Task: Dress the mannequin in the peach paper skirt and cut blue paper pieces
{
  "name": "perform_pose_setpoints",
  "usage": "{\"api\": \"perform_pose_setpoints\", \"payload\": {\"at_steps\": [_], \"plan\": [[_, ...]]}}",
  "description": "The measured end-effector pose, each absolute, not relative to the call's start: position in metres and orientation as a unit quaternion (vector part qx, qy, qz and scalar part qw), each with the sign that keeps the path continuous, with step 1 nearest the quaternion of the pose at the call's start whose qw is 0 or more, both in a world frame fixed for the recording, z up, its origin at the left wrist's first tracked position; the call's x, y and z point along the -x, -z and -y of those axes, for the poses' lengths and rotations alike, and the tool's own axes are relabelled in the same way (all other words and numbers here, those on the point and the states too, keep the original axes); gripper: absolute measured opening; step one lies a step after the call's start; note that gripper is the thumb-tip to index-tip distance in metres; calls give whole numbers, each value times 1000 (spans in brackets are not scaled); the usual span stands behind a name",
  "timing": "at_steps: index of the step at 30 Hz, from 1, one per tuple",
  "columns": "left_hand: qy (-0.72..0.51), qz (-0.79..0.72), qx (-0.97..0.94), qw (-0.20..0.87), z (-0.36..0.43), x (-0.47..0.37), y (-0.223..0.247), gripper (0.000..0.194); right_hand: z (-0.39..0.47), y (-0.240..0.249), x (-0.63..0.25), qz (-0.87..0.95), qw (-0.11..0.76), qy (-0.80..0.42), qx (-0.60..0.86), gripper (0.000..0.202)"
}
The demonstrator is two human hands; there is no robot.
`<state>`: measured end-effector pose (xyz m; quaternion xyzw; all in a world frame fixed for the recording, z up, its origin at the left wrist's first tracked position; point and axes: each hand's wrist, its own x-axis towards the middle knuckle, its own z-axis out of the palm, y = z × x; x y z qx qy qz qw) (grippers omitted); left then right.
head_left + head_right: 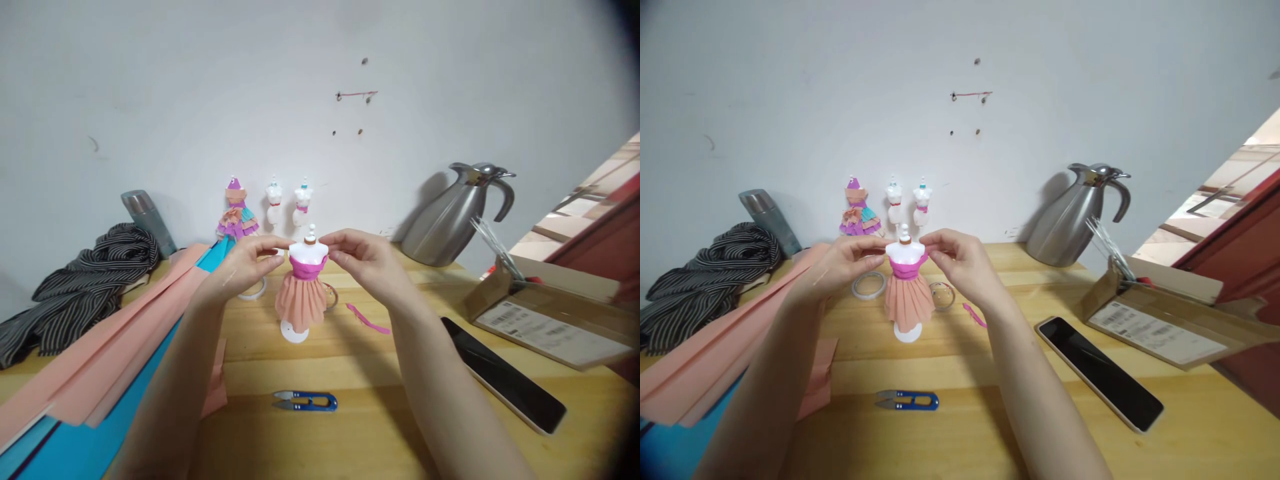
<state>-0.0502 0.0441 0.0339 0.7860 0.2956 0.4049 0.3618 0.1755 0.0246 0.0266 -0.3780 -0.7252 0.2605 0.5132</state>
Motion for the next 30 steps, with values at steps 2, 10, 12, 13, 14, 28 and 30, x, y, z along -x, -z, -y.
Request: {"api": "perform_pose_setpoints", "payload": {"at_steps": [2, 10, 12, 13, 14, 28, 30], "plan": [[-411, -297, -786, 354, -44, 51, -34, 28, -20, -29, -174, 719, 525, -237, 387, 20], [-436, -293, -780, 341, -39, 43, -36, 23, -5, -33, -168, 745, 548, -154, 347, 19], [-445, -298, -778, 329, -39, 41, -36, 21, -5, -32, -168, 757, 540, -129, 344, 19], [-454, -303, -776, 316, -39, 40, -36, 21, -4, -32, -168, 761, 538, -119, 342, 19], [-467, -306, -774, 297, -39, 41, -35, 22, -4, -33, -168, 765, 536, -110, 340, 20], [-382, -233, -893, 54, -27, 41, -47, 15, -4, -33, -175, 795, 502, -88, 329, 30], [-383, -235, -892, 57, -27, 41, -47, 13, -4, -34, -174, 795, 502, -85, 330, 31]]}}
